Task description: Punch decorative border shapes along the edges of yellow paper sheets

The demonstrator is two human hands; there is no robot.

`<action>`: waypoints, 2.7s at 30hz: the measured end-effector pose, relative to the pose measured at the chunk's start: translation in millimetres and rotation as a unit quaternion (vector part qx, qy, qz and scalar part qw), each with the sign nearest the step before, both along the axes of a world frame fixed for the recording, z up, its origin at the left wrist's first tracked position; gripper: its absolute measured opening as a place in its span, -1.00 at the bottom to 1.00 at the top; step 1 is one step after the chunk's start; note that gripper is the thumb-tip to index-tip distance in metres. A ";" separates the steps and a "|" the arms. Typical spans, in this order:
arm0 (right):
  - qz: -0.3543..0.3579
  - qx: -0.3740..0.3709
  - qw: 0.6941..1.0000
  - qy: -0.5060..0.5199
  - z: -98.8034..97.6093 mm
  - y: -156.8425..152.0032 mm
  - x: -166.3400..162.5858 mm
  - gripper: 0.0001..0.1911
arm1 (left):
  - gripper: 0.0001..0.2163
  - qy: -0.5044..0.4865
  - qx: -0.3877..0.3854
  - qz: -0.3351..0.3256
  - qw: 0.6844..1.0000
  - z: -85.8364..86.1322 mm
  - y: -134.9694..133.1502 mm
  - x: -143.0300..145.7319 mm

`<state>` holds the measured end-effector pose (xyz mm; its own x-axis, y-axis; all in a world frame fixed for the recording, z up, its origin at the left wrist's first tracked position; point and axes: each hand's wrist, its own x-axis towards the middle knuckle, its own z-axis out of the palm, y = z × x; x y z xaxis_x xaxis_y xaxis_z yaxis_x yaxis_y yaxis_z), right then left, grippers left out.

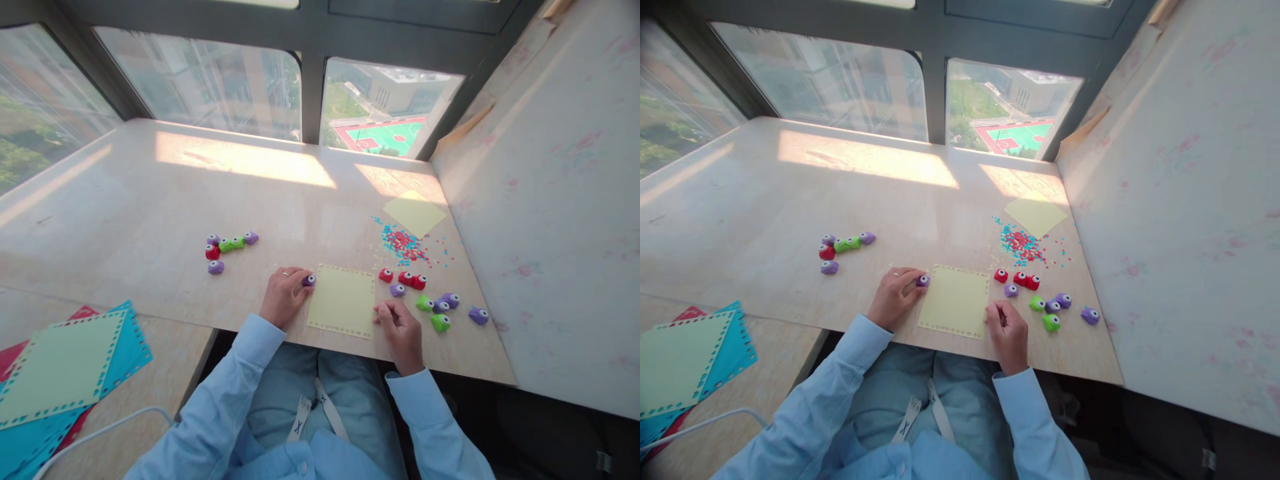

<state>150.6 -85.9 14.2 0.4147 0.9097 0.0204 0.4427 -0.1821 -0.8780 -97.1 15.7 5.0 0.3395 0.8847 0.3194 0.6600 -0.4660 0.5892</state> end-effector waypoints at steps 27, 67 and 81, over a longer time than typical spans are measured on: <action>-0.053 -0.074 0.840 0.535 25.1 6.4 -6.5 -0.76 | -0.65 0.034 -0.003 0.023 0.999 -2.4 -4.8 2.9; -0.005 -0.105 0.961 0.255 32.5 38.2 -13.9 -0.48 | -0.69 0.026 0.017 0.014 0.999 -2.6 -7.7 2.5; 0.017 -0.183 0.959 0.216 28.1 17.6 4.6 -0.63 | -0.72 0.026 0.026 0.032 0.999 -6.6 -5.2 3.1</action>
